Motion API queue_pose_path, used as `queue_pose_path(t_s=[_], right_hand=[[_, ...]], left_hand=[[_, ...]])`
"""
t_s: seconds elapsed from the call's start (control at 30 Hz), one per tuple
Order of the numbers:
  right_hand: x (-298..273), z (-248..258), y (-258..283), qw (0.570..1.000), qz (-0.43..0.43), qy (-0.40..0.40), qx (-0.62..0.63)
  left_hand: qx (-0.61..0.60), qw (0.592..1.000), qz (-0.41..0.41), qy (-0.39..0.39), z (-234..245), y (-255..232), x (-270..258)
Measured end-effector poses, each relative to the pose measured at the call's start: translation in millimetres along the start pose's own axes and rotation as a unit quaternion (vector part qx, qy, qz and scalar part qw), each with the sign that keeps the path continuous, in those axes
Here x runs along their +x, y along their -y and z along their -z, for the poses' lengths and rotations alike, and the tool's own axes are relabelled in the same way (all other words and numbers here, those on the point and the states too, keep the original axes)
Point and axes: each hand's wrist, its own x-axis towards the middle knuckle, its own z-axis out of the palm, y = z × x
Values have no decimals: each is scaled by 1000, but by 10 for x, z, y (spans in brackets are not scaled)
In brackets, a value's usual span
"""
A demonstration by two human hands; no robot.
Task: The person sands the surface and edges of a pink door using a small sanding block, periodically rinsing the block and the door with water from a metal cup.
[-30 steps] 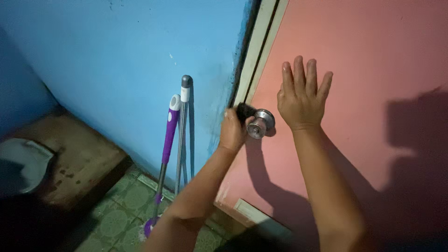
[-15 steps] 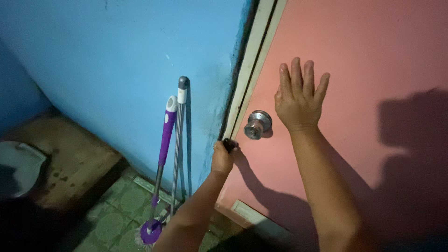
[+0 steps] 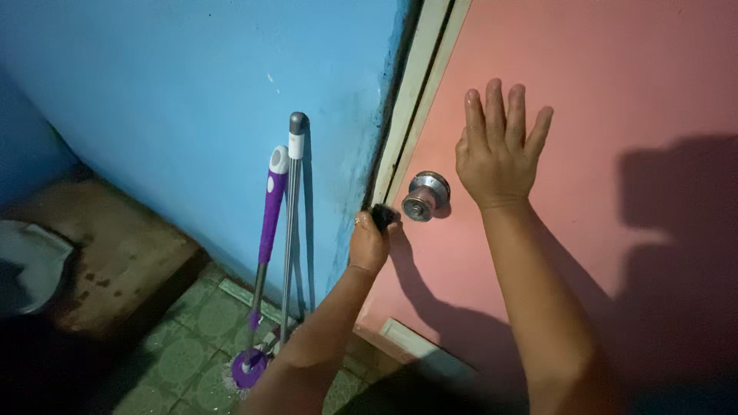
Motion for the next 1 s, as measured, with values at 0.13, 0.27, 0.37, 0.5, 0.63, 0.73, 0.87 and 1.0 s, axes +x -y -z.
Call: queue_pose_path(t_s=[0.13, 0.27, 0.37, 0.5, 0.63, 0.73, 0.87, 1.0], right_hand=[[5, -16, -4, 1000, -2, -5, -5], [-26, -7, 8, 1000, -11, 20, 19], [-22, -34, -6, 1000, -2, 14, -4], [-25, -23, -5, 1000, -4, 9, 6], [-23, -14, 1, 1000, -3, 7, -7], [-24, -16, -6, 1000, 0, 1, -7], [-10, -15, 15, 1000, -4, 14, -12], [22, 3, -3, 1000, -12, -1, -18]], left_hand=[[-15, 995, 96, 30, 130, -187, 158], [-12, 994, -67, -81, 218, -524, 660], [-7, 995, -71, -72, 254, -558, 733], [8, 998, -52, -23, 244, -274, 455], [3, 999, 17, 47, 364, -296, 467], [-45, 998, -40, -26, 552, -746, 902], [-86, 991, -101, -14, 739, -1488, 1490], [-62, 983, -160, -67, 730, -1715, 1609]])
